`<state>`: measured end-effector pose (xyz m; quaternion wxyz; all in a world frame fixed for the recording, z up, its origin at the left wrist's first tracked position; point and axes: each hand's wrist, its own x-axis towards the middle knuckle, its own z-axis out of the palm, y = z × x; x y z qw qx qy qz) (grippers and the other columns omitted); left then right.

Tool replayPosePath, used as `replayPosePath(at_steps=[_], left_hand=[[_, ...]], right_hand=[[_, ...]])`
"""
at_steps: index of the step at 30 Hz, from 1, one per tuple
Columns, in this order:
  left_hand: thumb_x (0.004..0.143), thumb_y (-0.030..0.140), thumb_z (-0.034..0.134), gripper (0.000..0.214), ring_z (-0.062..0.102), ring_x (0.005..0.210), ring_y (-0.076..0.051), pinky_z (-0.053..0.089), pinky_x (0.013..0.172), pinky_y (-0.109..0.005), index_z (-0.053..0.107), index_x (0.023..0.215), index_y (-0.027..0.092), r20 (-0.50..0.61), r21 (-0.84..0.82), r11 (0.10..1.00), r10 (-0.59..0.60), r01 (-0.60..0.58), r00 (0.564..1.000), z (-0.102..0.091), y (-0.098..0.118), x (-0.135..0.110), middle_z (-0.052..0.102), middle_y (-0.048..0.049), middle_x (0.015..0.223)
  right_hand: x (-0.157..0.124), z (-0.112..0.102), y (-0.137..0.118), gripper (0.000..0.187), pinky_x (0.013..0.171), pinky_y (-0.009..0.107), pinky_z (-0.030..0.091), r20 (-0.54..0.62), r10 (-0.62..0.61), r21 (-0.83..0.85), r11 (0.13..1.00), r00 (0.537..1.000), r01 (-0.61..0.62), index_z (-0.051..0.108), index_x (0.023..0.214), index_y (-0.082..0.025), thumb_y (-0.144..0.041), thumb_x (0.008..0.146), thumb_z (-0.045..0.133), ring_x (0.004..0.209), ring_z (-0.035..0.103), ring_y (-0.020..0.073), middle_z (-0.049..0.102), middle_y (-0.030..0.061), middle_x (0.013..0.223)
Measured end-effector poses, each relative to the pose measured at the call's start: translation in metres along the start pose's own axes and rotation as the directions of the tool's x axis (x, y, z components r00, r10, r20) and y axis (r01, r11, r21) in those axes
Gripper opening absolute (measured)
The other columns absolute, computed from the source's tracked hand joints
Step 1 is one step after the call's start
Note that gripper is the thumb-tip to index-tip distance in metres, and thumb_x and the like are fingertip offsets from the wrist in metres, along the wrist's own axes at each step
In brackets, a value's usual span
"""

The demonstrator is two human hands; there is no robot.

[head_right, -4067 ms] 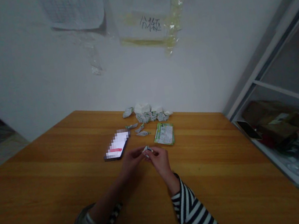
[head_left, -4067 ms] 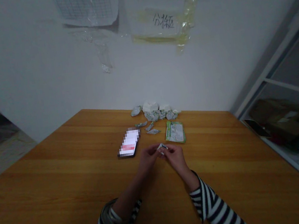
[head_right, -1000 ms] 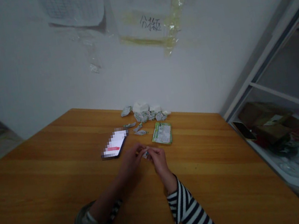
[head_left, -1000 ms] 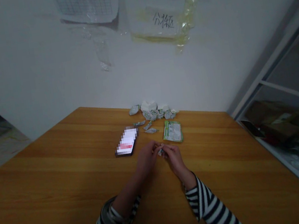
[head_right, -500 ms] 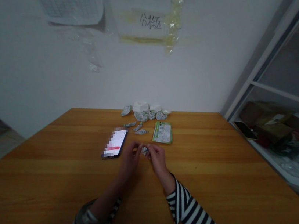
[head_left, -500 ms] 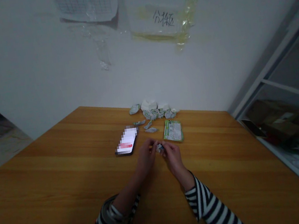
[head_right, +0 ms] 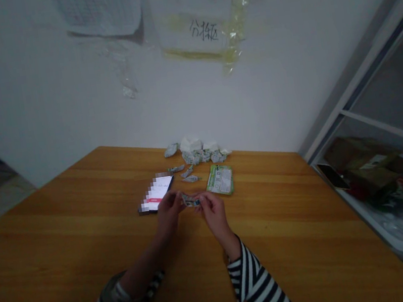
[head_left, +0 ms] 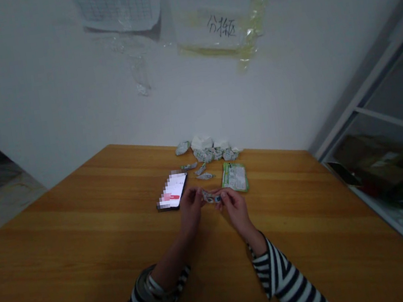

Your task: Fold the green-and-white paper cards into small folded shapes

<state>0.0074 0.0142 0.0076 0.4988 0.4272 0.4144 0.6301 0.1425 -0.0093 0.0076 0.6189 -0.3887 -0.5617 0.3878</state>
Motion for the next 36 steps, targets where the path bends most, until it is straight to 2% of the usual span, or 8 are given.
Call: replayPosePath(at_steps=[4, 8, 16, 21, 24, 29, 33, 36], left_hand=[[0.074, 0.045, 0.066, 0.03, 0.062, 0.071, -0.015, 0.053, 0.063, -0.027, 0.056, 0.078, 0.017, -0.05, 0.023, 0.999, 0.048, -0.047, 0.998, -0.002, 0.003, 0.001, 0.064, -0.0004, 0.075], [0.079, 0.04, 0.062, 0.023, 0.063, 0.069, -0.016, 0.051, 0.063, -0.027, 0.056, 0.078, 0.018, -0.051, 0.126, 0.981, 0.152, -0.145, 0.987, 0.0, 0.009, -0.001, 0.065, -0.0011, 0.072], [0.085, 0.03, 0.054, 0.014, 0.063, 0.071, -0.016, 0.049, 0.066, -0.027, 0.055, 0.078, 0.018, -0.003, 0.268, 0.928, 0.271, -0.26, 0.963, 0.002, 0.015, -0.007, 0.065, -0.0022, 0.074], [0.084, 0.028, 0.055, 0.011, 0.061, 0.071, -0.016, 0.048, 0.066, -0.027, 0.055, 0.078, 0.019, 0.014, 0.321, 0.905, 0.289, -0.278, 0.957, 0.003, 0.012, -0.008, 0.063, -0.001, 0.073], [0.083, 0.028, 0.055, 0.011, 0.06, 0.069, -0.016, 0.048, 0.064, -0.026, 0.055, 0.077, 0.019, -0.03, 0.333, 0.907, 0.283, -0.257, 0.959, 0.003, 0.011, -0.008, 0.062, -0.0001, 0.071], [0.081, 0.036, 0.059, 0.019, 0.062, 0.069, -0.016, 0.051, 0.063, -0.027, 0.053, 0.076, 0.018, -0.099, 0.141, 0.981, 0.15, -0.135, 0.984, 0.003, 0.008, -0.007, 0.062, -0.0004, 0.072], [0.078, 0.04, 0.062, 0.025, 0.067, 0.072, -0.018, 0.055, 0.066, -0.032, 0.051, 0.078, 0.018, -0.078, -0.029, 0.998, 0.052, -0.054, 0.996, 0.004, 0.003, -0.007, 0.065, -0.0015, 0.076], [0.077, 0.044, 0.063, 0.029, 0.068, 0.076, -0.02, 0.055, 0.068, -0.034, 0.05, 0.079, 0.019, -0.046, -0.059, 0.998, 0.024, -0.027, 0.999, 0.006, 0.002, -0.007, 0.066, -0.0017, 0.078]], right_hand=[[-0.002, -0.001, -0.01, 0.026, 0.073, 0.029, 0.05, 0.089, -0.122, -0.204, 0.969, 0.989, 0.138, 0.069, 0.092, -0.02, -0.033, 0.093, 0.047, 0.08, 0.063, 0.0168, 0.069, 0.007, 0.097], [-0.005, -0.002, -0.018, 0.024, 0.092, 0.034, 0.046, 0.201, -0.178, -0.303, 0.924, 0.963, 0.234, 0.069, 0.105, -0.023, -0.028, 0.093, 0.048, 0.103, 0.06, 0.0195, 0.067, 0.0076, 0.107], [-0.009, -0.001, -0.012, 0.033, 0.067, 0.029, 0.053, 0.211, -0.055, -0.389, 0.911, 0.976, 0.136, 0.069, 0.11, -0.024, -0.031, 0.078, 0.071, 0.076, 0.064, 0.0177, 0.068, 0.0078, 0.103], [-0.012, 0.007, -0.009, 0.023, 0.065, 0.028, 0.054, 0.133, -0.076, -0.372, 0.92, 0.988, 0.121, 0.072, 0.1, -0.022, -0.028, 0.079, 0.069, 0.079, 0.067, 0.0198, 0.072, 0.0077, 0.098], [-0.013, 0.011, -0.005, 0.017, 0.067, 0.028, 0.054, 0.116, -0.071, -0.356, 0.928, 0.991, 0.108, 0.073, 0.096, -0.022, -0.025, 0.083, 0.061, 0.082, 0.067, 0.02, 0.073, 0.0067, 0.094], [-0.01, 0.013, 0.008, 0.015, 0.066, 0.029, 0.053, 0.004, 0.025, -0.264, 0.964, 1.0, -0.023, 0.074, 0.08, -0.02, -0.026, 0.081, 0.061, 0.073, 0.067, 0.0202, 0.073, 0.0048, 0.08], [-0.009, 0.014, 0.02, 0.02, 0.062, 0.029, 0.053, -0.085, 0.141, -0.107, 0.983, 0.986, -0.15, 0.072, 0.075, -0.017, -0.033, 0.079, 0.062, 0.065, 0.067, 0.0198, 0.073, 0.0051, 0.073], [-0.01, 0.015, 0.024, 0.022, 0.061, 0.03, 0.054, -0.151, 0.179, -0.047, 0.981, 0.972, -0.188, 0.071, 0.078, -0.015, -0.036, 0.077, 0.064, 0.063, 0.068, 0.0203, 0.073, 0.0063, 0.074]])
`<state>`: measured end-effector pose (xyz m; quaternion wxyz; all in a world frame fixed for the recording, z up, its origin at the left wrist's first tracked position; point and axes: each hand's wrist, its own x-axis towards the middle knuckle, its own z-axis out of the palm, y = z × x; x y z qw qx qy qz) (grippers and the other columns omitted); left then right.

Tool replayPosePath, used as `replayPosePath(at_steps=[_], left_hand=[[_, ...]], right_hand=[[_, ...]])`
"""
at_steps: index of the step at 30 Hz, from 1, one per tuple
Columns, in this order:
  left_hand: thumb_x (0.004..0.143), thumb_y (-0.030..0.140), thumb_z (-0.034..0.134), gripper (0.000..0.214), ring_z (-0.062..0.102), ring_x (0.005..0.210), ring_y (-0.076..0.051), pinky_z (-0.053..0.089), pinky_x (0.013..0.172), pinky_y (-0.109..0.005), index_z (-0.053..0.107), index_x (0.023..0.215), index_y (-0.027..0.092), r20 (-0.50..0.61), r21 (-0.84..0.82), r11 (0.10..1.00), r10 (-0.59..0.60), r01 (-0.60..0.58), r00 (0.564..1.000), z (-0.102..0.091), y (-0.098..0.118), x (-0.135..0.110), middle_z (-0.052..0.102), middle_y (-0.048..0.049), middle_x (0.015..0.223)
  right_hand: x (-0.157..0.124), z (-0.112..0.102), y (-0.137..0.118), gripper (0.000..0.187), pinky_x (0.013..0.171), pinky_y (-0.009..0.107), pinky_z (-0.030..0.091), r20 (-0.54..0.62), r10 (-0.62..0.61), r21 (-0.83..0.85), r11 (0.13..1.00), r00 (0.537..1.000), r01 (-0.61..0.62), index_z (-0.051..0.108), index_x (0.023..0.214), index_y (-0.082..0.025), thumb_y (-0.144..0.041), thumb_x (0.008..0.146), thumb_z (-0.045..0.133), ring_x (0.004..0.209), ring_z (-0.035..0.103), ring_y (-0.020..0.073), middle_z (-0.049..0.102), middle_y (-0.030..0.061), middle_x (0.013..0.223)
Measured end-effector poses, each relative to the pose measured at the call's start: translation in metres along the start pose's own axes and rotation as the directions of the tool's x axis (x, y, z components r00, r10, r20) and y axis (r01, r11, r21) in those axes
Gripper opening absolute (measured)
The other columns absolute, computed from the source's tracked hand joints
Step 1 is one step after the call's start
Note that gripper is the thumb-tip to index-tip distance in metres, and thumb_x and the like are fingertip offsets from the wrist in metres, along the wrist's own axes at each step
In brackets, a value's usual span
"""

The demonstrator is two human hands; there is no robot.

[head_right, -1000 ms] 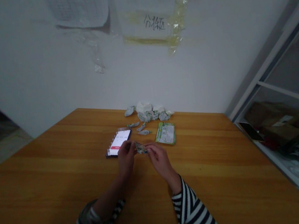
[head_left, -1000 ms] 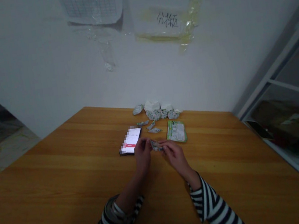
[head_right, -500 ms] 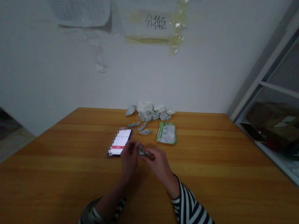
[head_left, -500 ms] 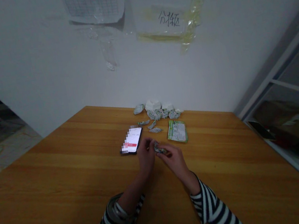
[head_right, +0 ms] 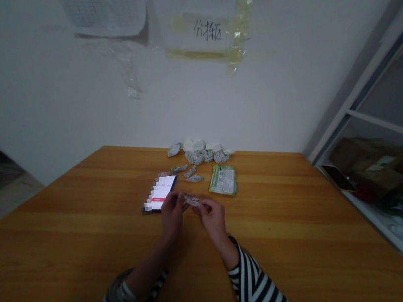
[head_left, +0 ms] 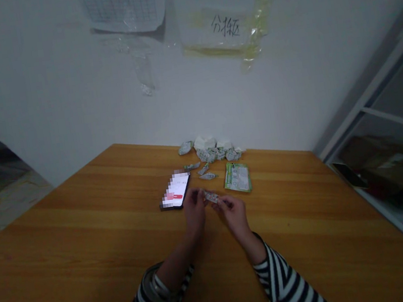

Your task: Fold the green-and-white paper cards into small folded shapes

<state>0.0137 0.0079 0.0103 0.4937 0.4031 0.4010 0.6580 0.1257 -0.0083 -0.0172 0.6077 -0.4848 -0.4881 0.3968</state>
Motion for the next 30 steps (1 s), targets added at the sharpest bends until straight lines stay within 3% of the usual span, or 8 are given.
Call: replayPosePath(at_steps=[6, 9, 12, 15, 21, 23, 26, 30], left_hand=[[0.071, 0.041, 0.071, 0.036, 0.068, 0.08, -0.02, 0.054, 0.072, -0.033, 0.056, 0.093, 0.018, 0.209, 0.064, 0.998, -0.027, 0.013, 0.978, 0.002, 0.008, 0.004, 0.07, -0.0043, 0.083], [0.064, 0.038, 0.076, 0.033, 0.067, 0.072, -0.019, 0.054, 0.067, -0.031, 0.063, 0.084, 0.017, 0.312, 0.15, 0.989, -0.055, 0.008, 0.949, 0.0, 0.011, 0.007, 0.07, -0.003, 0.075], [0.057, 0.036, 0.08, 0.03, 0.058, 0.052, -0.014, 0.049, 0.051, -0.025, 0.064, 0.073, 0.016, 0.289, 0.215, 0.977, -0.074, 0.011, 0.954, -0.004, 0.009, 0.009, 0.061, 0.0019, 0.056], [0.055, 0.032, 0.082, 0.033, 0.044, 0.039, -0.008, 0.04, 0.041, -0.02, 0.066, 0.079, 0.016, 0.22, 0.265, 0.964, -0.082, 0.021, 0.972, -0.007, 0.006, 0.01, 0.045, 0.0089, 0.042], [0.056, 0.032, 0.082, 0.044, 0.042, 0.037, -0.007, 0.044, 0.046, -0.021, 0.067, 0.095, 0.014, 0.172, 0.262, 0.959, -0.157, 0.108, 0.973, -0.009, 0.005, 0.008, 0.037, 0.0126, 0.04], [0.057, 0.032, 0.081, 0.046, 0.045, 0.038, -0.008, 0.043, 0.045, -0.02, 0.068, 0.097, 0.014, 0.205, 0.276, 0.956, -0.159, 0.099, 0.966, -0.007, 0.005, 0.008, 0.04, 0.0117, 0.039], [0.059, 0.035, 0.079, 0.032, 0.056, 0.046, -0.013, 0.046, 0.048, -0.023, 0.07, 0.08, 0.013, 0.296, 0.321, 0.942, -0.196, 0.096, 0.935, -0.007, 0.003, 0.007, 0.058, 0.003, 0.048], [0.058, 0.036, 0.079, 0.027, 0.063, 0.051, -0.018, 0.051, 0.051, -0.028, 0.068, 0.067, 0.013, 0.296, 0.362, 0.926, -0.223, 0.107, 0.929, -0.01, 0.0, 0.007, 0.068, -0.0039, 0.056]], right_hand=[[-0.003, -0.006, -0.009, 0.017, 0.069, 0.032, 0.055, 0.01, -0.126, -0.153, 0.98, 0.992, 0.126, 0.071, 0.082, -0.017, -0.031, 0.08, 0.061, 0.074, 0.068, 0.0209, 0.074, 0.0066, 0.083], [-0.003, -0.01, -0.017, 0.018, 0.064, 0.03, 0.056, -0.008, -0.127, -0.129, 0.984, 0.992, 0.125, 0.068, 0.089, -0.018, -0.031, 0.083, 0.058, 0.068, 0.068, 0.019, 0.073, 0.0064, 0.083], [-0.005, -0.01, -0.023, 0.021, 0.058, 0.028, 0.055, -0.034, -0.105, -0.097, 0.99, 0.994, 0.101, 0.063, 0.098, -0.018, -0.032, 0.083, 0.059, 0.063, 0.067, 0.0172, 0.072, 0.006, 0.086], [-0.006, -0.007, -0.024, 0.02, 0.054, 0.025, 0.054, -0.065, -0.105, -0.08, 0.992, 0.992, 0.1, 0.058, 0.098, -0.02, -0.031, 0.082, 0.06, 0.057, 0.066, 0.0155, 0.07, 0.0031, 0.08], [-0.006, -0.003, -0.017, 0.013, 0.047, 0.022, 0.048, -0.105, -0.085, -0.076, 0.994, 0.991, 0.078, 0.053, 0.091, -0.021, -0.026, 0.081, 0.058, 0.048, 0.06, 0.0137, 0.061, -0.0036, 0.064], [-0.004, -0.007, -0.017, 0.012, 0.049, 0.023, 0.047, -0.113, -0.106, -0.122, 0.988, 0.988, 0.092, 0.053, 0.092, -0.021, -0.024, 0.081, 0.055, 0.049, 0.058, 0.0134, 0.062, -0.0031, 0.066], [0.001, -0.016, -0.019, 0.012, 0.058, 0.024, 0.048, -0.106, -0.193, -0.254, 0.954, 0.975, 0.161, 0.057, 0.091, -0.021, -0.02, 0.08, 0.053, 0.059, 0.059, 0.0138, 0.063, -0.0002, 0.077], [0.007, -0.024, -0.02, 0.031, 0.06, 0.024, 0.047, 0.035, -0.187, -0.269, 0.944, 0.982, 0.19, 0.056, 0.107, -0.021, -0.021, 0.076, 0.058, 0.064, 0.057, 0.0144, 0.062, -0.0013, 0.075]])
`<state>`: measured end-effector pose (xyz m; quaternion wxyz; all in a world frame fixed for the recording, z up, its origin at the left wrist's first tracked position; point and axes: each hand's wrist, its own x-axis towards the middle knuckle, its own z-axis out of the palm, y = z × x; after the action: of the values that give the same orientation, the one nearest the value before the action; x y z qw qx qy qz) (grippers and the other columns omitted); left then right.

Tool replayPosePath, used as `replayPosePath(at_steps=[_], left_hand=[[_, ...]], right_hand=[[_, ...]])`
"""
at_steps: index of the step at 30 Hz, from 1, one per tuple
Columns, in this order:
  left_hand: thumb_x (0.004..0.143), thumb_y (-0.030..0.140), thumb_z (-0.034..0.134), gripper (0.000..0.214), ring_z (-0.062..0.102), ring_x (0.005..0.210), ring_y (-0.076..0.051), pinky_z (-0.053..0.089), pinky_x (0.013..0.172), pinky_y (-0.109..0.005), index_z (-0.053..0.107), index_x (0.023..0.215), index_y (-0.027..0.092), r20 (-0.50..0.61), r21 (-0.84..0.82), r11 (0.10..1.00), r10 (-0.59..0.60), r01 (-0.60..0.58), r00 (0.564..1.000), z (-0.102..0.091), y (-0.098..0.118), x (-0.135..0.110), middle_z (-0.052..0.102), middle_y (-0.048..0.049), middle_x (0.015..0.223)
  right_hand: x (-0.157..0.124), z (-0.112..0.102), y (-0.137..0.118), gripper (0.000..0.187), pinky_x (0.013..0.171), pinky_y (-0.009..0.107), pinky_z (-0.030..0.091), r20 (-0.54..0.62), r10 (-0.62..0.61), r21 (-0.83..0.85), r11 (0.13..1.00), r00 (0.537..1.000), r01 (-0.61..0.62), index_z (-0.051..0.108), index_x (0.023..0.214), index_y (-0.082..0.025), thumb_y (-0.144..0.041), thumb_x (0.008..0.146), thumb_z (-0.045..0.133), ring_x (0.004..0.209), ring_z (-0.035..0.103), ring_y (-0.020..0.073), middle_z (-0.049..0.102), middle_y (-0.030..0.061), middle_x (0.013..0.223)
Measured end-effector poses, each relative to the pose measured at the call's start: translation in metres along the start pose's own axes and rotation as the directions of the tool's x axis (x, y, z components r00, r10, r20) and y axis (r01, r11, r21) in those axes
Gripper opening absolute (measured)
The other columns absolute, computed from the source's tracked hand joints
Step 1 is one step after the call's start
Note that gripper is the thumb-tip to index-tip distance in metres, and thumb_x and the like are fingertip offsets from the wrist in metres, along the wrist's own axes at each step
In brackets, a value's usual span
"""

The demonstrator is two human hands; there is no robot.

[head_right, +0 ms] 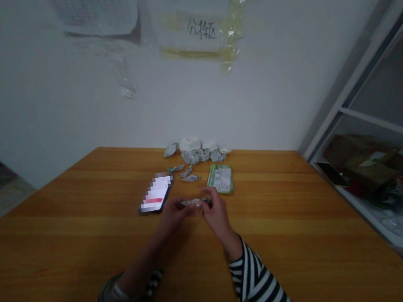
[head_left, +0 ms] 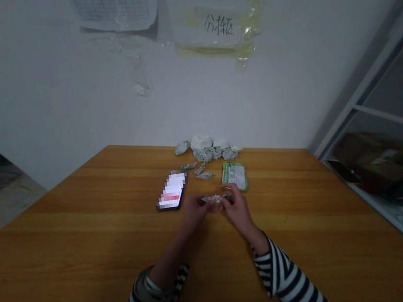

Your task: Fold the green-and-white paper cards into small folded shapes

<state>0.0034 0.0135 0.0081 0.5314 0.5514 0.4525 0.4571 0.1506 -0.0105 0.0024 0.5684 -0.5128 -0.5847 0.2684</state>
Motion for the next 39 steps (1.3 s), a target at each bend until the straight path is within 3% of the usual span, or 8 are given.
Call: replayPosePath(at_steps=[4, 10, 17, 20, 27, 32, 35, 39], left_hand=[[0.056, 0.035, 0.08, 0.027, 0.062, 0.046, -0.017, 0.051, 0.048, -0.028, 0.064, 0.061, 0.013, -0.016, -0.018, 1.0, -0.005, 0.004, 1.0, -0.003, -0.004, 0.001, 0.065, -0.0031, 0.051], [0.058, 0.038, 0.079, 0.03, 0.057, 0.04, -0.015, 0.043, 0.041, -0.024, 0.067, 0.058, 0.012, 0.216, -0.045, 0.989, -0.128, 0.141, 0.968, -0.01, -0.005, 0.003, 0.065, -0.006, 0.048], [0.068, 0.051, 0.071, 0.04, 0.067, 0.055, -0.018, 0.049, 0.051, -0.024, 0.074, 0.082, 0.014, 0.58, 0.142, 0.966, -0.258, 0.216, 0.772, -0.03, 0.014, 0.0, 0.073, -0.009, 0.065], [0.068, 0.053, 0.07, 0.04, 0.067, 0.056, -0.018, 0.05, 0.052, -0.025, 0.074, 0.081, 0.014, 0.617, 0.154, 0.97, -0.242, 0.187, 0.749, -0.033, 0.017, 0.0, 0.073, -0.009, 0.067], [0.066, 0.051, 0.07, 0.039, 0.051, 0.037, -0.012, 0.038, 0.039, -0.021, 0.064, 0.058, 0.014, 0.453, 0.156, 0.983, -0.155, 0.093, 0.878, -0.014, -0.003, -0.003, 0.06, -0.0014, 0.045], [0.069, 0.045, 0.066, 0.039, 0.044, 0.036, -0.012, 0.03, 0.038, -0.022, 0.054, 0.044, 0.018, 0.128, 0.333, 0.939, 0.041, -0.082, 0.991, -0.008, -0.006, 0.005, 0.048, 0.0019, 0.037], [0.076, 0.044, 0.06, 0.03, 0.056, 0.048, -0.021, 0.042, 0.047, -0.028, 0.063, 0.058, 0.02, 0.025, 0.406, 0.894, 0.195, -0.188, 0.98, -0.01, -0.006, 0.025, 0.06, -0.0031, 0.049], [0.079, 0.034, 0.054, 0.042, 0.056, 0.113, -0.036, 0.047, 0.087, -0.048, 0.059, 0.116, 0.014, -0.099, 0.562, 0.764, 0.442, -0.316, 0.892, 0.001, -0.01, 0.048, 0.062, -0.019, 0.118]], right_hand=[[0.0, 0.003, 0.003, 0.029, 0.057, 0.023, 0.045, 0.04, -0.008, 0.017, 1.0, 0.999, 0.007, 0.061, 0.101, -0.019, -0.023, 0.072, 0.063, 0.062, 0.056, 0.0143, 0.061, -0.002, 0.072], [-0.001, 0.005, 0.009, 0.032, 0.05, 0.019, 0.04, 0.098, 0.026, 0.038, 0.999, 0.995, -0.03, 0.062, 0.104, -0.019, -0.02, 0.072, 0.063, 0.052, 0.05, 0.0109, 0.054, -0.0064, 0.061], [0.003, -0.009, 0.016, 0.06, 0.042, 0.017, 0.041, 0.477, 0.073, 0.239, 0.948, 0.876, -0.209, 0.047, 0.129, -0.018, -0.03, 0.074, 0.07, 0.047, 0.052, 0.0101, 0.056, -0.0074, 0.059], [0.002, -0.011, 0.016, 0.053, 0.046, 0.019, 0.046, 0.504, 0.029, 0.234, 0.958, 0.863, -0.169, 0.048, 0.13, -0.02, -0.03, 0.08, 0.064, 0.047, 0.055, 0.01, 0.06, -0.0059, 0.061], [-0.001, -0.003, 0.015, 0.049, 0.048, 0.018, 0.042, 0.427, 0.024, 0.116, 0.99, 0.904, -0.081, 0.047, 0.132, -0.022, -0.024, 0.084, 0.057, 0.052, 0.055, 0.0109, 0.059, -0.0054, 0.064], [0.001, -0.002, 0.011, 0.04, 0.059, 0.026, 0.049, 0.206, -0.062, -0.09, 0.993, 0.977, 0.082, 0.051, 0.128, -0.022, -0.023, 0.089, 0.049, 0.061, 0.059, 0.0156, 0.064, -0.0007, 0.07], [0.013, -0.014, 0.015, 0.034, 0.081, 0.037, 0.05, 0.004, -0.176, -0.308, 0.936, 0.984, 0.168, 0.054, 0.125, -0.021, -0.022, 0.091, 0.045, 0.089, 0.062, 0.0221, 0.067, 0.0091, 0.099], [0.029, -0.036, 0.032, 0.043, 0.104, 0.05, 0.036, -0.023, -0.293, -0.563, 0.794, 0.956, 0.23, 0.056, 0.125, -0.02, -0.018, 0.082, 0.057, 0.122, 0.048, 0.03, 0.058, 0.0133, 0.128]])
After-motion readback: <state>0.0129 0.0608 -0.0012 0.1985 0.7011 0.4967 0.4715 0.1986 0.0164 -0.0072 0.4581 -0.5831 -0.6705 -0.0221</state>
